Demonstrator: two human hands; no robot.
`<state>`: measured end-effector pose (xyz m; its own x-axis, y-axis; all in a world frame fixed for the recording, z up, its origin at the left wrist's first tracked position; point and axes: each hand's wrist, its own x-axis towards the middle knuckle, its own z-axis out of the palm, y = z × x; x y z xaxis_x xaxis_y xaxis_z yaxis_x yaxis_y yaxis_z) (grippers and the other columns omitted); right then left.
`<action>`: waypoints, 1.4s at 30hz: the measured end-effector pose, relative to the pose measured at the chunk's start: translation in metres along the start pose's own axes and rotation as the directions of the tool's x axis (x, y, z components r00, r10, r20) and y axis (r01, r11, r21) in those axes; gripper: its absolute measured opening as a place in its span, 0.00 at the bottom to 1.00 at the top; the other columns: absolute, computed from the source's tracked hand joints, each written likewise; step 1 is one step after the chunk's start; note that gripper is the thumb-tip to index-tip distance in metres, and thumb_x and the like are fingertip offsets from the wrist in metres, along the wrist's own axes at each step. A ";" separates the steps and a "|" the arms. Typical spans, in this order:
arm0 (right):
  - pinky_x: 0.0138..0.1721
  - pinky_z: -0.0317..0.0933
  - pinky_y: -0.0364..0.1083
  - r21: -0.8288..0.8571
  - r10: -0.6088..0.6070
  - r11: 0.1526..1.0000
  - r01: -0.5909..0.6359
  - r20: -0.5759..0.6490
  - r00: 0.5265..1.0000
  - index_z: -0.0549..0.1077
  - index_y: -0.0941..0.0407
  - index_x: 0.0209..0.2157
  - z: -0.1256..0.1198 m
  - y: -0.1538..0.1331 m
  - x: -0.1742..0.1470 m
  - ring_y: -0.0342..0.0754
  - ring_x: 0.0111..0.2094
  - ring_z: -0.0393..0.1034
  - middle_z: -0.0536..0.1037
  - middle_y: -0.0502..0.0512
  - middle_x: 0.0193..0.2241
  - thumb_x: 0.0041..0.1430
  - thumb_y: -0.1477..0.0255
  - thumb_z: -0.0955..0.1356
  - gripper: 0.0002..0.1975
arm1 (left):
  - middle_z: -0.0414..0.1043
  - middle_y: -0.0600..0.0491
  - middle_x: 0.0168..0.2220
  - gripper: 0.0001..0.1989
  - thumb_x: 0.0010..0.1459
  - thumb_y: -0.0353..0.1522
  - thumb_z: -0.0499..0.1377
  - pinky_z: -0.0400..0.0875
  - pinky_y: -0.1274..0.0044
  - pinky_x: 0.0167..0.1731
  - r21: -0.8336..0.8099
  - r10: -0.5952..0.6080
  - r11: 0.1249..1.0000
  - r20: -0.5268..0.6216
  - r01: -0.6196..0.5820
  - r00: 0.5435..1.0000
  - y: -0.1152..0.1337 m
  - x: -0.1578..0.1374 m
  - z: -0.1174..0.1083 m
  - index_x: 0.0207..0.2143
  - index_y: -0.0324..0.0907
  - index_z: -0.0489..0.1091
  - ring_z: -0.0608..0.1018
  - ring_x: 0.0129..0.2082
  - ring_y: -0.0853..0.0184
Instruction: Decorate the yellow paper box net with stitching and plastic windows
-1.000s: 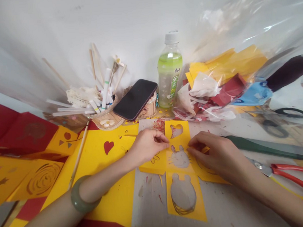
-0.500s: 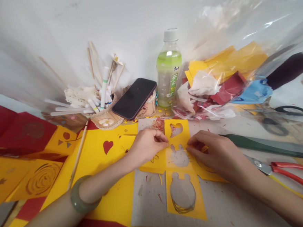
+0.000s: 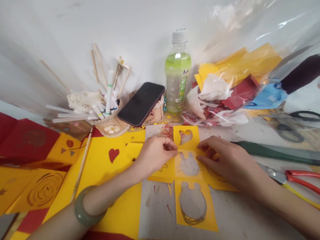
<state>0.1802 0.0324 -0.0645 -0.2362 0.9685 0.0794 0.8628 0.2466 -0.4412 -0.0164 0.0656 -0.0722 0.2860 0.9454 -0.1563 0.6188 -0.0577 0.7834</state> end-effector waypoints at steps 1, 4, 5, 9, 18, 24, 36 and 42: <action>0.26 0.63 0.44 -0.013 -0.012 1.000 0.012 -0.017 1.000 0.69 0.56 0.32 0.001 0.001 0.000 0.45 0.24 0.70 0.74 0.53 0.27 0.50 0.75 0.64 0.05 | 0.72 0.56 0.24 0.04 0.45 0.31 0.61 0.64 0.79 0.26 0.019 0.015 1.000 -0.016 -0.015 1.000 0.000 0.000 0.000 0.26 0.41 0.73 0.72 0.25 0.70; 0.24 0.63 0.43 -0.054 -0.074 0.996 0.071 -0.053 0.996 0.68 0.56 0.30 0.002 0.004 -0.002 0.44 0.24 0.70 0.74 0.52 0.27 0.51 0.74 0.64 0.03 | 0.70 0.57 0.24 0.04 0.45 0.30 0.62 0.63 0.79 0.25 0.083 0.055 0.995 -0.061 -0.050 0.997 0.001 -0.001 0.000 0.26 0.40 0.70 0.70 0.25 0.70; 0.24 0.63 0.43 -0.067 -0.101 0.993 0.097 -0.062 0.993 0.68 0.56 0.30 0.003 0.006 -0.003 0.44 0.24 0.70 0.74 0.52 0.27 0.52 0.75 0.64 0.02 | 0.70 0.57 0.24 0.03 0.45 0.29 0.62 0.63 0.79 0.25 0.102 0.067 0.993 -0.058 -0.061 0.996 0.002 -0.002 0.000 0.26 0.40 0.69 0.70 0.25 0.70; 0.26 0.65 0.44 -0.146 -0.256 0.959 0.244 -0.067 0.964 0.70 0.56 0.31 0.003 0.009 -0.015 0.45 0.25 0.70 0.73 0.53 0.29 0.58 0.77 0.60 0.08 | 0.72 0.54 0.30 0.05 0.50 0.24 0.57 0.65 0.78 0.32 0.169 0.182 0.969 0.016 -0.182 0.983 0.006 -0.008 -0.003 0.25 0.40 0.70 0.73 0.32 0.69; 0.27 0.71 0.50 -0.438 -0.422 0.792 0.426 0.112 0.900 0.67 0.62 0.49 0.008 0.007 -0.041 0.55 0.36 0.67 0.70 0.60 0.37 0.48 0.83 0.63 0.24 | 0.70 0.53 0.35 0.18 0.60 0.46 0.46 0.61 0.76 0.29 0.320 0.154 0.927 0.159 -0.198 0.975 0.011 -0.026 0.008 0.45 0.47 0.64 0.72 0.30 0.65; 0.22 0.71 0.47 -0.470 -0.416 0.783 0.407 0.090 0.905 0.68 0.60 0.48 0.009 0.009 -0.042 0.52 0.34 0.70 0.71 0.59 0.36 0.48 0.83 0.63 0.23 | 0.69 0.53 0.35 0.18 0.60 0.46 0.45 0.61 0.77 0.27 0.339 0.125 0.925 0.157 -0.172 0.980 0.010 -0.026 0.004 0.41 0.46 0.65 0.73 0.31 0.65; 0.38 0.71 0.50 -0.289 -0.493 0.844 0.451 -0.088 0.866 0.69 0.61 0.44 0.009 0.015 -0.047 0.51 0.42 0.70 0.73 0.62 0.40 0.62 0.75 0.58 0.13 | 0.69 0.50 0.49 0.16 0.58 0.34 0.52 0.61 0.70 0.51 0.514 0.329 0.798 0.065 -0.314 0.942 -0.002 -0.023 -0.028 0.47 0.44 0.69 0.68 0.51 0.62; 0.40 0.68 0.51 -0.237 -0.431 0.895 0.379 -0.238 0.870 0.70 0.58 0.41 0.004 0.014 -0.049 0.51 0.41 0.70 0.75 0.60 0.40 0.62 0.72 0.58 0.12 | 0.75 0.50 0.37 0.22 0.44 0.30 0.62 0.66 0.72 0.42 0.421 0.141 0.891 0.098 -0.170 0.985 0.017 -0.001 -0.020 0.45 0.41 0.70 0.73 0.44 0.59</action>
<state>0.2025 -0.0116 -0.0779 -0.4712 0.7448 0.4725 0.7884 0.5958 -0.1530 -0.0214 0.0699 -0.0466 0.4408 0.8918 -0.1023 0.8108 -0.3467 0.4717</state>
